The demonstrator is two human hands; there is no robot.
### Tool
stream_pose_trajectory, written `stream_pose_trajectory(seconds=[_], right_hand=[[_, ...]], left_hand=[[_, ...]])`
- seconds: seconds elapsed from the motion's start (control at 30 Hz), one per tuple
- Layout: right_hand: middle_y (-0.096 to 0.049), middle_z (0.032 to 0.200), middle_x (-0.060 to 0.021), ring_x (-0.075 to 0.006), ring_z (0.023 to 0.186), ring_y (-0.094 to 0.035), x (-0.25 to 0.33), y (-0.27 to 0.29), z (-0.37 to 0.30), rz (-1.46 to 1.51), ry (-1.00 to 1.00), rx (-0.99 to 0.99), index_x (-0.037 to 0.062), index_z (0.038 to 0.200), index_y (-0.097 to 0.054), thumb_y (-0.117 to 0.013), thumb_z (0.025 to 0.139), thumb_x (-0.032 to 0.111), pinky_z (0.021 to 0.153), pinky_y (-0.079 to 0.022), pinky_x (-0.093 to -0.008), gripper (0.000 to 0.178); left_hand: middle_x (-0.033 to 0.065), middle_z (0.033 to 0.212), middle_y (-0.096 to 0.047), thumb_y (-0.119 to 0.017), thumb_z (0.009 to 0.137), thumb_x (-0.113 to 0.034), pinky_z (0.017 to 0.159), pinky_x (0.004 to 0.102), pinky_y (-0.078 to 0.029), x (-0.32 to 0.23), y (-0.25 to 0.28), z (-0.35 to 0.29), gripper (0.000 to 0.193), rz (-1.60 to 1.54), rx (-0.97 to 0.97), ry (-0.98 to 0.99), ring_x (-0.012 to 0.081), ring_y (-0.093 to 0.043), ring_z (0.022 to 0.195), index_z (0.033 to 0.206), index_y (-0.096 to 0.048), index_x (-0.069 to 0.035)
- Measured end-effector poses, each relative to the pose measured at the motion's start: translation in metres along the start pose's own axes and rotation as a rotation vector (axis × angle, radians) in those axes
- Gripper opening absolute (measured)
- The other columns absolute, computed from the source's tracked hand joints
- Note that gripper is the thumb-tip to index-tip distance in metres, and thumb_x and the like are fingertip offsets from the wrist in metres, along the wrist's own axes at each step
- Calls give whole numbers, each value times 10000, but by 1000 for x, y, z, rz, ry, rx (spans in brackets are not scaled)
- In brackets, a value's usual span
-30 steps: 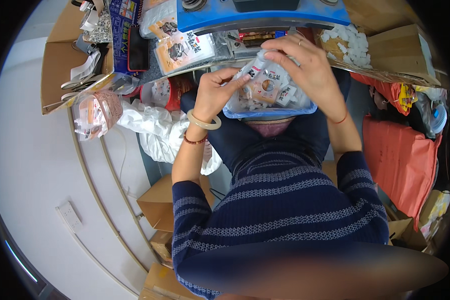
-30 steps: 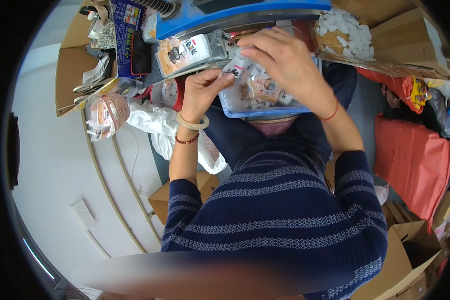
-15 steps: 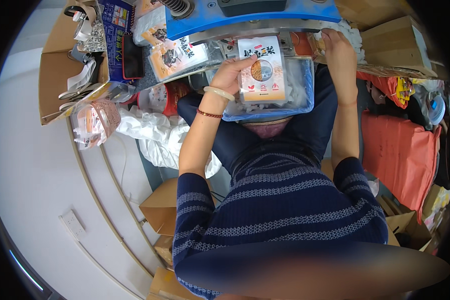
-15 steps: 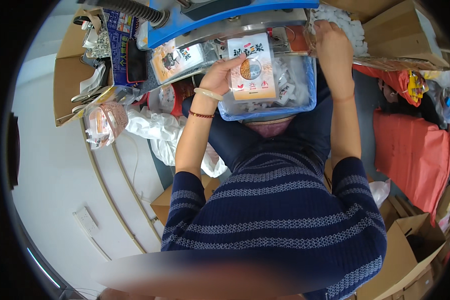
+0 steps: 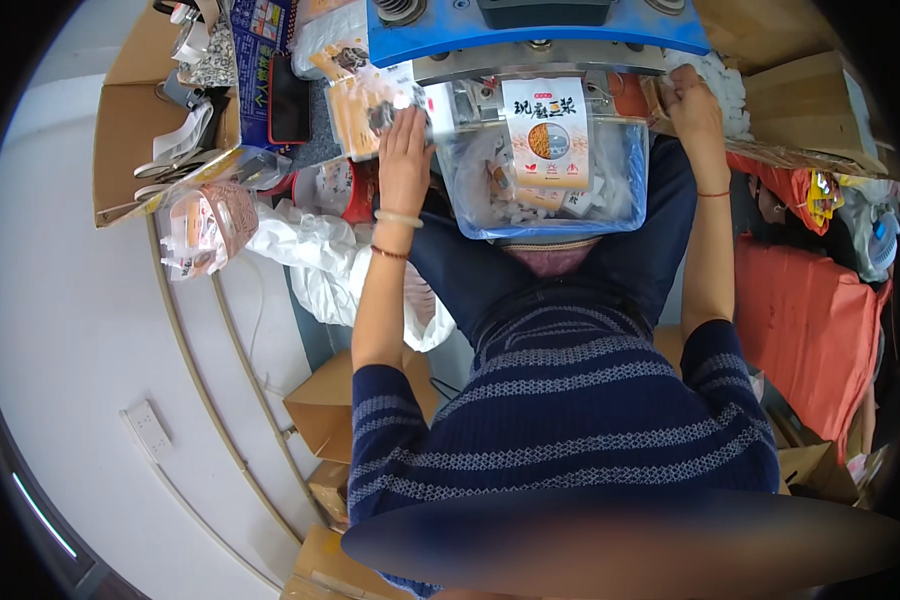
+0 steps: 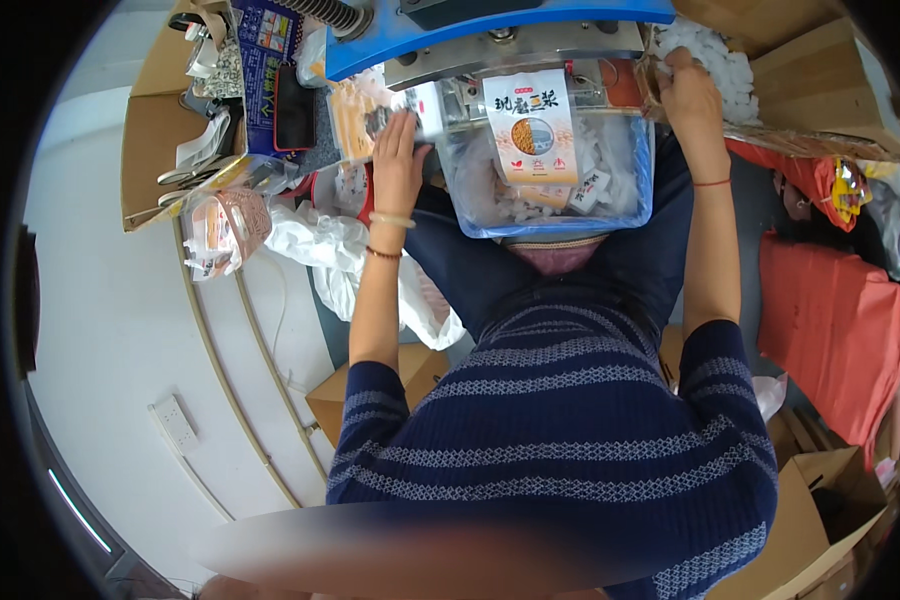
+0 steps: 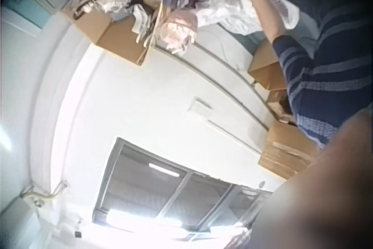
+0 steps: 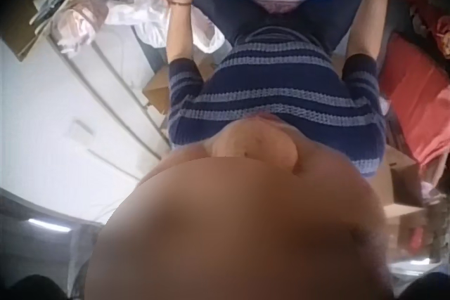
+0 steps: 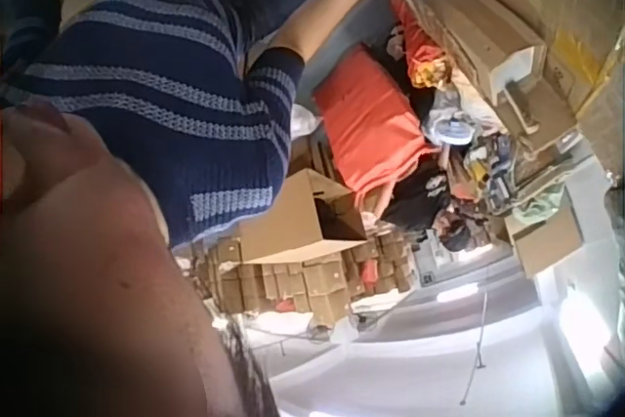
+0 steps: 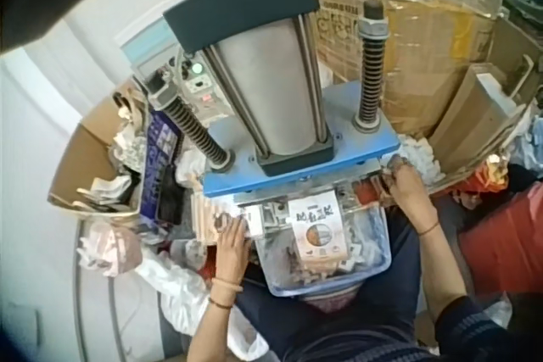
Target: The recorder is putting small white packets into plastic bags and sealing them with a heat sealer.
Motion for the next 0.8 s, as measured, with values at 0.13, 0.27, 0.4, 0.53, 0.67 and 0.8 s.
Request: stream_pose_trajectory(seconds=[0.13, 0.27, 0.4, 0.53, 0.67, 0.8], right_hand=[[-628, 1051, -216, -401, 946, -619, -3, 12, -6, 66, -10, -113, 42, 1146, -582, -575, 892, 131, 810, -491, -419, 269], [-595, 1147, -194, -376, 1025, -595, 6, 22, -11, 97, 89, -176, 66, 1158, -605, -563, 908, 112, 843, -483, -397, 258], [-592, 1153, -167, -345, 1026, -595, 1, 44, -23, 153, 122, -256, 48, 1127, -629, -548, 929, 79, 862, -480, -365, 216], [-608, 1108, -144, -303, 1007, -602, 30, 85, -39, 122, 177, -346, 43, 1098, -648, -559, 923, 55, 867, -478, -347, 196], [-638, 1073, -108, -225, 997, -616, 107, 62, -67, 510, 340, -69, 34, 1099, -656, -621, 891, 47, 845, -486, -306, 211], [-672, 1017, -84, -201, 927, -631, 166, 44, -86, 789, 274, 142, 32, 1034, -685, -677, 846, 40, 825, -487, -286, 189]], left_hand=[[143, 1052, -674, -606, 758, 61, 893, 398, -479, 9, 19, 0, 337, -174, -128, 129, 320, -633, 968, 1070, -669, -52], [131, 901, -662, -612, 737, 56, 832, 408, -481, 18, 12, 23, 297, -89, -165, 202, 340, -604, 909, 1011, -668, -45], [142, 897, -631, -630, 710, 53, 823, 411, -467, 8, 12, 20, 373, -282, -205, 168, 340, -571, 865, 1078, -636, -11], [168, 1003, -661, -600, 769, 59, 842, 371, -495, 24, 19, 4, 296, -377, -169, 265, 328, -624, 951, 1046, -688, 2], [38, 871, -695, -609, 791, 68, 705, 220, -483, 8, 46, 6, 274, -714, -121, 516, 95, -610, 770, 1034, -717, -2], [30, 898, -697, -666, 817, 50, 688, 188, -469, -38, 50, 15, 212, -1144, 1, 636, 65, -598, 777, 1025, -709, 45]])
Point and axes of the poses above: each hand's wrist, its own z-axis towards the middle knuckle, its own y-axis out of the back of the hand, x = y × z, the point moved 8 cm from there along z, towards the middle knuckle
